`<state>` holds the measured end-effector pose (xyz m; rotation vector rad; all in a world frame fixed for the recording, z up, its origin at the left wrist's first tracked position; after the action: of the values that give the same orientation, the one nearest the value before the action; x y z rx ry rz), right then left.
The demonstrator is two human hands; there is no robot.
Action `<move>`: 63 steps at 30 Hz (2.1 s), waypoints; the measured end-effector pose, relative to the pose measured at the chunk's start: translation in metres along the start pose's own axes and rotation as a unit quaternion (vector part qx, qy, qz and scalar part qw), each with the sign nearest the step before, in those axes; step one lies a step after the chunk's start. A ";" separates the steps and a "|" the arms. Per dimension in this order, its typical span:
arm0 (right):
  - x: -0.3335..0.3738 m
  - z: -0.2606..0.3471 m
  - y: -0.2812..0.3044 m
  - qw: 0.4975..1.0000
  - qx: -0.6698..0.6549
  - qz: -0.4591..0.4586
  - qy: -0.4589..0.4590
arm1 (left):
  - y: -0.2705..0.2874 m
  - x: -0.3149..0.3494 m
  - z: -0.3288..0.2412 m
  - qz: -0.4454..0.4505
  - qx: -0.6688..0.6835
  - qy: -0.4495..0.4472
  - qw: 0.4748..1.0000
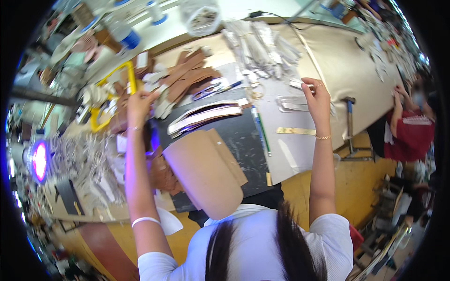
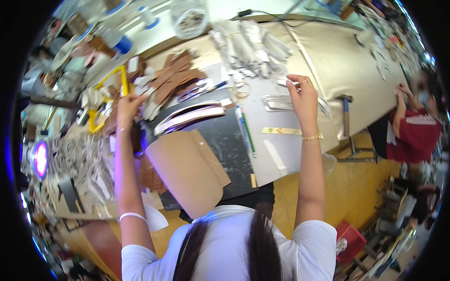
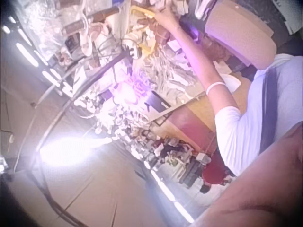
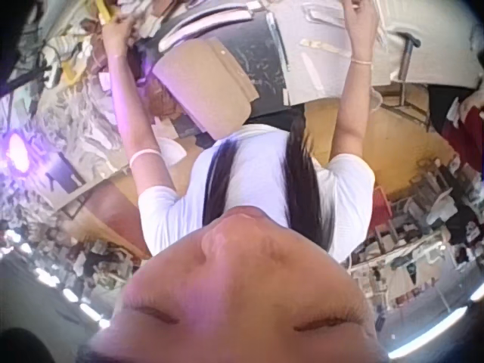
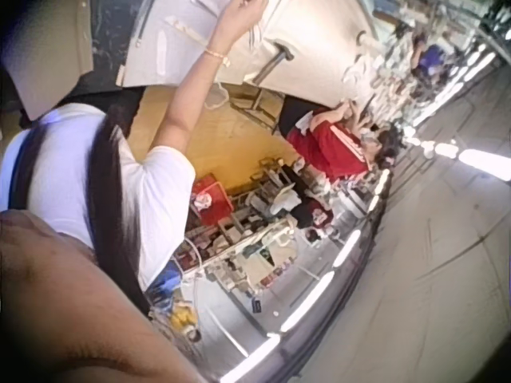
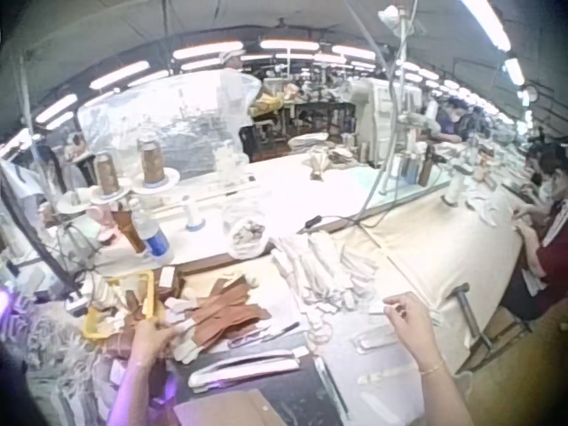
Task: The person measures and marks a strip of light-colored fabric using a ruler and pencil, then wraps the strip around a cylindrical cardboard form to check fit. The person repeats this process with several fabric strips, adjusting and marking each one before placing them on the table.
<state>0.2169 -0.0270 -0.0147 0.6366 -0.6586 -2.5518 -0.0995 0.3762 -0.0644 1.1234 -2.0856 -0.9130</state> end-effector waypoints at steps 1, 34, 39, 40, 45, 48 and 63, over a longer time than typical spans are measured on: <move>-0.005 -0.013 0.011 0.999 0.023 -0.005 -0.027 | -0.002 -0.003 -0.001 -0.007 0.017 -0.017 1.000; -0.033 -0.075 0.026 0.968 0.140 0.200 0.059 | 0.048 0.237 -0.084 0.202 0.420 0.000 0.885; -0.034 -0.021 0.033 0.984 0.099 0.145 0.043 | 0.025 0.281 -0.040 0.164 0.471 0.074 0.864; -0.032 -0.001 0.029 0.986 0.075 0.140 0.045 | 0.021 0.287 -0.037 0.168 0.490 0.075 0.852; 0.025 0.110 -0.004 0.913 -0.216 0.330 -0.103 | 0.009 0.295 -0.043 0.186 0.517 0.096 0.830; 0.069 0.175 -0.044 0.786 -0.259 0.537 -0.163 | 0.011 0.298 -0.035 0.179 0.509 0.092 0.837; 0.104 0.222 -0.102 0.724 -0.084 0.668 -0.151 | 0.013 0.300 -0.040 0.214 0.536 0.099 0.811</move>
<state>-0.0112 0.0772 0.0709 -0.3262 -0.6112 -1.2604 -0.2153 0.1097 0.0221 1.0465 -2.5094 0.7042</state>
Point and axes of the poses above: each hand's wrist, its own x-axis away from the middle knuckle, its own y-axis out of the back of the hand, z = x × y, the point moved 3 cm from there along -x, towards the middle knuckle, and after that the axes turned 10 degrees about -x, right-handed, at the moved point
